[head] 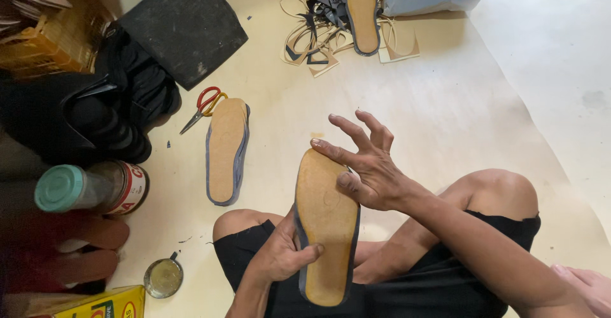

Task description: The person sits on the floor and applies glue to the edges of shoe insoles using a small brush. They handle several insoles one by one, coating the perimeter and placing them aside.

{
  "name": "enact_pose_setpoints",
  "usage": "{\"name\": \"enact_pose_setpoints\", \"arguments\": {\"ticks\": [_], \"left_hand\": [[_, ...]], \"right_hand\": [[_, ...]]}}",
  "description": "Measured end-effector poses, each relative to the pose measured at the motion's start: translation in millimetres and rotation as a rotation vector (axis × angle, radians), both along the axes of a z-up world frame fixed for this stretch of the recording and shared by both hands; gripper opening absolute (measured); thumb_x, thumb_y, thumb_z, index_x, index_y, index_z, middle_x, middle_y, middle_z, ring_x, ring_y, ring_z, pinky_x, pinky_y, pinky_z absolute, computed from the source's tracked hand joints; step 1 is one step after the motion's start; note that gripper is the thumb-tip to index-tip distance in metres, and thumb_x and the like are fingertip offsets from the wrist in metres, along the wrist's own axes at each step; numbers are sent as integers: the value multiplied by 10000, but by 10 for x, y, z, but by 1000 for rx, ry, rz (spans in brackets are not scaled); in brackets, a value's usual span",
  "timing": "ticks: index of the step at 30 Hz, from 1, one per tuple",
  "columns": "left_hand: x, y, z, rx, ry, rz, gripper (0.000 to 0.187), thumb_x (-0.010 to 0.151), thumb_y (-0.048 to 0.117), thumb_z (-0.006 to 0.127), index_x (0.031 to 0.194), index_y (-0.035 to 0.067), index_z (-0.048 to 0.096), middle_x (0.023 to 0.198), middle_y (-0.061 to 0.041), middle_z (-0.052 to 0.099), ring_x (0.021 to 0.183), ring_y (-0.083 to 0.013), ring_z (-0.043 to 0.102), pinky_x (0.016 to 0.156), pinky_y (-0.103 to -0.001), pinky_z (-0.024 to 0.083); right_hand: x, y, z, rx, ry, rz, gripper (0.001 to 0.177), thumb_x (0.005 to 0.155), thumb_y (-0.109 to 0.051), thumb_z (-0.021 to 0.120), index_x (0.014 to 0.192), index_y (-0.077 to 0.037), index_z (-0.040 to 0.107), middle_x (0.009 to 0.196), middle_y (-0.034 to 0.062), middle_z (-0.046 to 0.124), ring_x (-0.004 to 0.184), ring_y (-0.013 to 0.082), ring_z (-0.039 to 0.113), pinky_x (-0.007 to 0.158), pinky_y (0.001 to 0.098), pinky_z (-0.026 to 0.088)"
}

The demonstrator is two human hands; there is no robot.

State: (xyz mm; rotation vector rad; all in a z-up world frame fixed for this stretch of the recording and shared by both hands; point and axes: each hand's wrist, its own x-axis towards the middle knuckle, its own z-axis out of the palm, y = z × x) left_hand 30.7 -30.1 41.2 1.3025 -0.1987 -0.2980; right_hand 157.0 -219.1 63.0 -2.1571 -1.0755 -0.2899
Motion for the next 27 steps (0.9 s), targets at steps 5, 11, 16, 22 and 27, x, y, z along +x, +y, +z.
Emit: {"name": "enact_pose_setpoints", "arguments": {"ticks": [5,11,16,22,27], "left_hand": [[32,8,167,118,-72,26,577,794,94,572,1325,33,354,1175,-65,509,1074,-136,473,917,-298,419],[8,36,159,-57,126,48,512,746,19,624,1219,33,429,981,-37,535,869,-95,511,742,-234,444],[50,26,276,-28,253,45,727,688,-17,558,1372,49,321,1241,-96,522,1091,-176,532,808,-299,500],[-33,16,70,-80,135,-8,658,744,72,618,1344,42,351,1160,-46,543,1016,-114,527,873,-273,446],[-78,25,113,183,56,-10,581,759,65,555,1313,59,379,1147,-42,542,1058,-134,489,918,-298,416]], "right_hand": [[-96,97,173,-48,-266,137,544,885,-602,249,1252,-343,555,1420,83,364,1344,346,98,1054,520,26],[-96,55,80,-40,-406,304,463,915,-601,306,1245,-395,556,1394,8,425,1330,361,179,1066,549,16],[-271,80,47,-72,-433,375,466,928,-593,313,1209,-327,574,1379,-27,452,1316,363,230,1035,589,54],[-99,129,74,-73,-168,185,525,916,-555,197,1213,-366,587,1408,45,377,1336,345,131,1035,526,41],[-4,78,47,-75,266,171,627,911,-547,93,1301,-292,514,1441,58,324,1359,361,80,1010,555,63]]}}
